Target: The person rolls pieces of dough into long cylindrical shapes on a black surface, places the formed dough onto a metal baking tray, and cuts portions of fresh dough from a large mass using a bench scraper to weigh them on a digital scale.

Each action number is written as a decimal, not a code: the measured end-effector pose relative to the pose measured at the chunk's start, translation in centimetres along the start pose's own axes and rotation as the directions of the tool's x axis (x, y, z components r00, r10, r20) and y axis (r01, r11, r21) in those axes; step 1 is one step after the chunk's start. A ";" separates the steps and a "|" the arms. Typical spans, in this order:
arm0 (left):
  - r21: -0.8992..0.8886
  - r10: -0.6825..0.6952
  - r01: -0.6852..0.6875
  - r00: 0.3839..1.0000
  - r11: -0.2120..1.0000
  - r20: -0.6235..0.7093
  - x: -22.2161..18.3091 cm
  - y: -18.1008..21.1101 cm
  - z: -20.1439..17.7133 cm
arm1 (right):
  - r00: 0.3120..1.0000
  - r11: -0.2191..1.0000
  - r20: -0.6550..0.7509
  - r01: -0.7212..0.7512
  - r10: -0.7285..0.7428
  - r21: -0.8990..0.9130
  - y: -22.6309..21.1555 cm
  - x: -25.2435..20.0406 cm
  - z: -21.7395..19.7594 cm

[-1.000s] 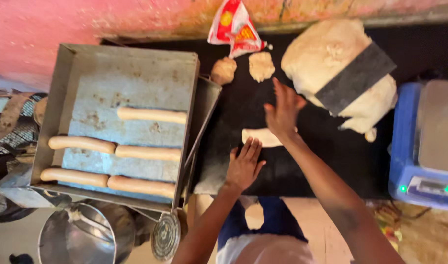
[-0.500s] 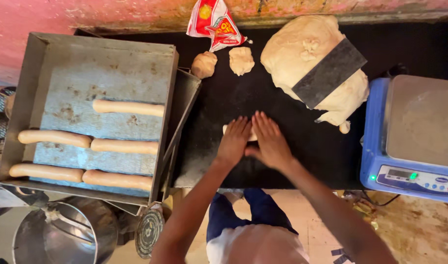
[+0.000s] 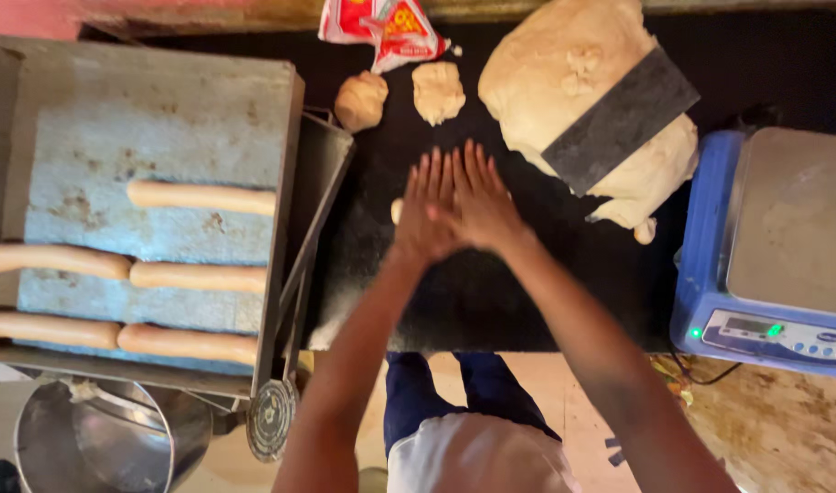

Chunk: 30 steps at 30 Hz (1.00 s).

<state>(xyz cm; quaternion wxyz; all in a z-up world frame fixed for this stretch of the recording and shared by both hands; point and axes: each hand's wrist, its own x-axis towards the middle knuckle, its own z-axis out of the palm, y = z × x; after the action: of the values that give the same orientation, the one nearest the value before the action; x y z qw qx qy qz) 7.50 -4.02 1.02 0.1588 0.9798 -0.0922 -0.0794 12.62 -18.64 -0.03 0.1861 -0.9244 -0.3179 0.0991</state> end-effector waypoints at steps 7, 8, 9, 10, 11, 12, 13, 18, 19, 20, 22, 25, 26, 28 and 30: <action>-0.010 0.190 -0.191 0.979 0.982 -0.071 -7.4 1.1 0.7 | 0.988 0.985 -0.082 0.118 -0.128 -0.123 -3.1 -8.3 1.3; -0.020 0.140 -0.139 0.988 0.990 0.059 -9.9 2.5 1.4 | 0.991 0.979 -0.041 0.116 -0.124 -0.170 -4.3 -10.9 2.0; 0.073 0.118 -0.122 0.991 0.990 0.058 -12.3 3.9 2.2 | 0.987 0.982 -0.081 0.129 -0.141 -0.139 -5.6 -13.7 2.7; 0.165 0.095 -0.103 0.994 0.981 0.054 -13.3 4.8 2.9 | 0.980 0.984 -0.121 0.144 -0.157 -0.108 -6.2 -15.1 3.2; 0.182 0.077 -0.074 0.997 0.981 -0.006 -13.7 5.2 3.6 | 0.981 0.985 -0.127 0.134 -0.147 -0.111 -6.1 -15.3 3.6; 0.196 0.059 -0.044 0.996 0.980 -0.068 -13.7 5.6 4.1 | 0.981 0.986 -0.133 0.123 -0.138 -0.113 -5.9 -15.1 3.9; 0.206 0.039 -0.013 0.992 0.978 -0.124 -13.6 5.7 4.4 | 0.983 0.987 -0.134 0.112 -0.126 -0.112 -5.9 -14.8 4.0; 0.003 0.023 -0.023 0.955 1.000 -0.295 -3.3 0.2 2.2 | 0.997 0.999 -0.068 0.042 -0.043 -0.017 -1.4 -2.1 1.9; 0.031 0.012 -0.004 0.967 1.000 -0.253 -0.5 -1.4 1.3 | 1.000 0.999 -0.004 -0.012 0.012 -0.045 -0.6 1.0 1.1; 0.061 0.000 0.013 0.977 0.998 -0.212 1.1 -2.2 0.6 | 0.996 0.995 0.059 -0.065 0.069 -0.076 -0.4 2.6 0.7; 0.181 0.048 -0.030 0.994 0.983 -0.097 0.1 -1.8 0.3 | 0.995 0.994 0.076 -0.054 0.061 -0.097 -1.0 1.3 0.7; 0.191 0.165 -0.140 0.979 0.972 -0.120 -5.2 -0.7 0.1 | 0.984 0.972 -0.121 0.105 -0.132 -0.209 -2.7 -4.7 1.0; 0.191 0.168 -0.152 0.983 0.970 -0.073 -8.1 0.5 0.7 | 0.980 0.978 -0.112 0.148 -0.165 -0.147 -3.8 -8.3 1.4; 0.148 0.199 -0.173 0.963 0.974 -0.184 -12.2 1.7 1.7 | 0.976 0.976 -0.077 0.194 -0.202 -0.095 -5.1 -12.8 1.5; 0.146 0.228 -0.190 0.920 0.971 -0.318 -14.5 2.6 3.2 | 0.976 0.983 -0.112 0.186 -0.185 0.003 -5.6 -15.7 1.3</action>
<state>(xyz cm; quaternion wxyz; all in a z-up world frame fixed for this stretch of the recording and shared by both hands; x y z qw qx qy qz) -7.54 -4.44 0.70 0.1242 0.9709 -0.1724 0.1100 -3.04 -24.04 2.10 0.2184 -0.8935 -0.3911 0.0316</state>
